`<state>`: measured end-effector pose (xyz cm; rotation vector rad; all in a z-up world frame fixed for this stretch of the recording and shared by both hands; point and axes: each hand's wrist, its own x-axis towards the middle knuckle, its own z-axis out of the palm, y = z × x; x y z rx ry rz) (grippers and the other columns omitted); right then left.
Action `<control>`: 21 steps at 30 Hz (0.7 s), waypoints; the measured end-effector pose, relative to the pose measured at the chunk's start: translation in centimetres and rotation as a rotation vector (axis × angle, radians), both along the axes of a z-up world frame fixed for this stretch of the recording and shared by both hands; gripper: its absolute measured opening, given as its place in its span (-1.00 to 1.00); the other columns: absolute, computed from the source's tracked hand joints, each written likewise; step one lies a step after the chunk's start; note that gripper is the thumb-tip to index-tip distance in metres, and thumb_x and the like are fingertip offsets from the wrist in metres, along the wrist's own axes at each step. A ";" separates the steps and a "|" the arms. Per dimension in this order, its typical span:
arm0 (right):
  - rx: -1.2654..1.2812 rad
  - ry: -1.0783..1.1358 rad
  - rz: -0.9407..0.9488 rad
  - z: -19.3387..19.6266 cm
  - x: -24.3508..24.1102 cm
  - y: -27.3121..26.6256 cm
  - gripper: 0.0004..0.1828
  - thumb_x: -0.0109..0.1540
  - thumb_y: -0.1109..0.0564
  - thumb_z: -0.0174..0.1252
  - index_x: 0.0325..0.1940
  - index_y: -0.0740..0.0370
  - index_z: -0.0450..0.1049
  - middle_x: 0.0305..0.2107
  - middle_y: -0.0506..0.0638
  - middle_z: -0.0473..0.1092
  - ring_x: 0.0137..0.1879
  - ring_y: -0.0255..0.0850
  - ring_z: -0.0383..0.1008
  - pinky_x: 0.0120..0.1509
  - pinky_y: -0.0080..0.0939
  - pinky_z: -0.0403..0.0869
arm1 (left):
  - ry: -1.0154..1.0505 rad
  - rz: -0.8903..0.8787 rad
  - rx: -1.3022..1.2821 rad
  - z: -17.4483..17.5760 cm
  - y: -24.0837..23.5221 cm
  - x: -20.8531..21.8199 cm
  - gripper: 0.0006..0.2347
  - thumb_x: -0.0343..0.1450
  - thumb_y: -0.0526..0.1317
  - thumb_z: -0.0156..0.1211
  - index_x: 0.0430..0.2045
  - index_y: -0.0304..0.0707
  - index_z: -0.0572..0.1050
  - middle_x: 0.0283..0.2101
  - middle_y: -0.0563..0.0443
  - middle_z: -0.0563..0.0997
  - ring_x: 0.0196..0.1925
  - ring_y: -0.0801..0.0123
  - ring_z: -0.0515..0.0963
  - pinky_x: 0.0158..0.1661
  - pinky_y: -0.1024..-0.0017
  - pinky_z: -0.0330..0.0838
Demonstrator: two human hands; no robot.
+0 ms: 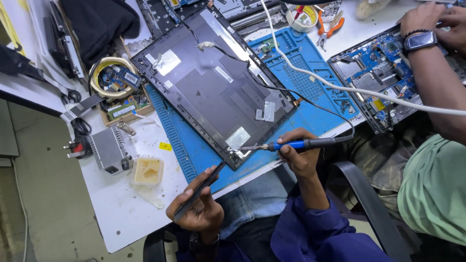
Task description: The person uses a soldering iron and tweezers to work on a small electronic component held in their left hand. They apply heat to the component and then place it on the table to continue soldering a larger electronic assembly.
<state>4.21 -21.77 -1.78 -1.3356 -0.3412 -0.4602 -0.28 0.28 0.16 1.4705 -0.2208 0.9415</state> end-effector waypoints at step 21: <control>0.007 -0.007 0.019 0.2 0.0 0.0 -0.78 0.32 0.04 0.33 -0.18 0.23 0.50 -0.60 -0.05 0.34 -0.59 -0.34 0.29 -0.52 -0.38 0.29 | -0.019 0.071 -0.004 -0.6 -0.2 -0.1 -0.73 0.54 -0.27 0.10 -0.08 -0.29 0.10 -0.28 -0.57 0.53 -0.27 -0.13 0.74 -0.26 0.10 0.81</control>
